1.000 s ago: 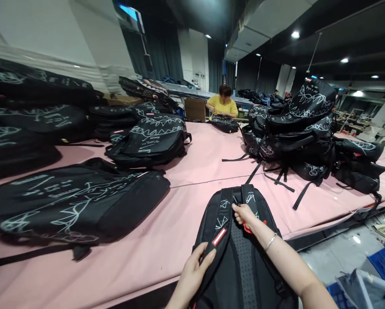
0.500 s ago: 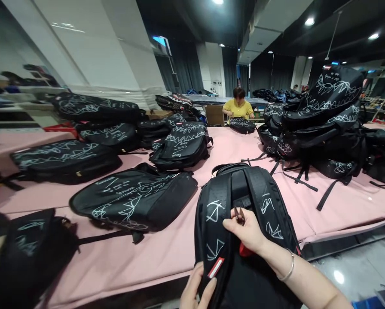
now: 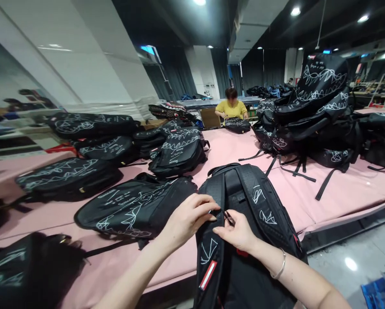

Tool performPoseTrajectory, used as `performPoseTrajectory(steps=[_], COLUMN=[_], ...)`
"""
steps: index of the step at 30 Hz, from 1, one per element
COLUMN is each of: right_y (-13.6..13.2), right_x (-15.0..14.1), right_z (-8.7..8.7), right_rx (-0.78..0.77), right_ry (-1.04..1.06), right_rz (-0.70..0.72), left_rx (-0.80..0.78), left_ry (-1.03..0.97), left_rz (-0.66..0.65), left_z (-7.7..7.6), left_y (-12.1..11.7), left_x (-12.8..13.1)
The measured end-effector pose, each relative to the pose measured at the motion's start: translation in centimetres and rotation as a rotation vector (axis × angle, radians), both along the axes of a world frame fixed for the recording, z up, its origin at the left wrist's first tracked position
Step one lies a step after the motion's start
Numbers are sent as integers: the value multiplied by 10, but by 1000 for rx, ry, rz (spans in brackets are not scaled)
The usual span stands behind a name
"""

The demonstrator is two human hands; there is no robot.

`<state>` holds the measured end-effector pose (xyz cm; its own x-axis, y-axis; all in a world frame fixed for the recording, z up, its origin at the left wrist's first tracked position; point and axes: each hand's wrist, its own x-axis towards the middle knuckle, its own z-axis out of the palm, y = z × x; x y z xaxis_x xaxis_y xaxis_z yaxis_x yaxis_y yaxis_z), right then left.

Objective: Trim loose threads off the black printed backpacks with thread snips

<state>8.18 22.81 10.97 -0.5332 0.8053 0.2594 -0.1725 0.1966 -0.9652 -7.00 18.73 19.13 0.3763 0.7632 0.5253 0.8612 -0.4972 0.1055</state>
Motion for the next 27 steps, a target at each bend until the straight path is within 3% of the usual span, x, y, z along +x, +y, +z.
performPoseTrajectory(steps=[3,6,10,14,18,22,27], right_y=[2,3,4,6,6,5,9], right_x=[5,10,14,16,20,35,59], right_z=[-4,-4,-3,-5,-7,-4,-4], right_rx=[18,-15,-71,-85,-54,106,504], right_ry=[-59,-37,7,28,-2,-106,-282], right_rz=[-1,16,39,52,30,-106,-326], left_rx=[-101,-55,75,209,203,160,149], left_ry=[114,120,-142,-371,-549,-552,-570], left_rz=[-29,-35,15,211,278,258,285], left_z=[4,-3,-24,-45,-55,-56,-56], left_y=[9,11,4,-3,-4,-5,-6], left_x=[7,12,21,36,47,49,49])
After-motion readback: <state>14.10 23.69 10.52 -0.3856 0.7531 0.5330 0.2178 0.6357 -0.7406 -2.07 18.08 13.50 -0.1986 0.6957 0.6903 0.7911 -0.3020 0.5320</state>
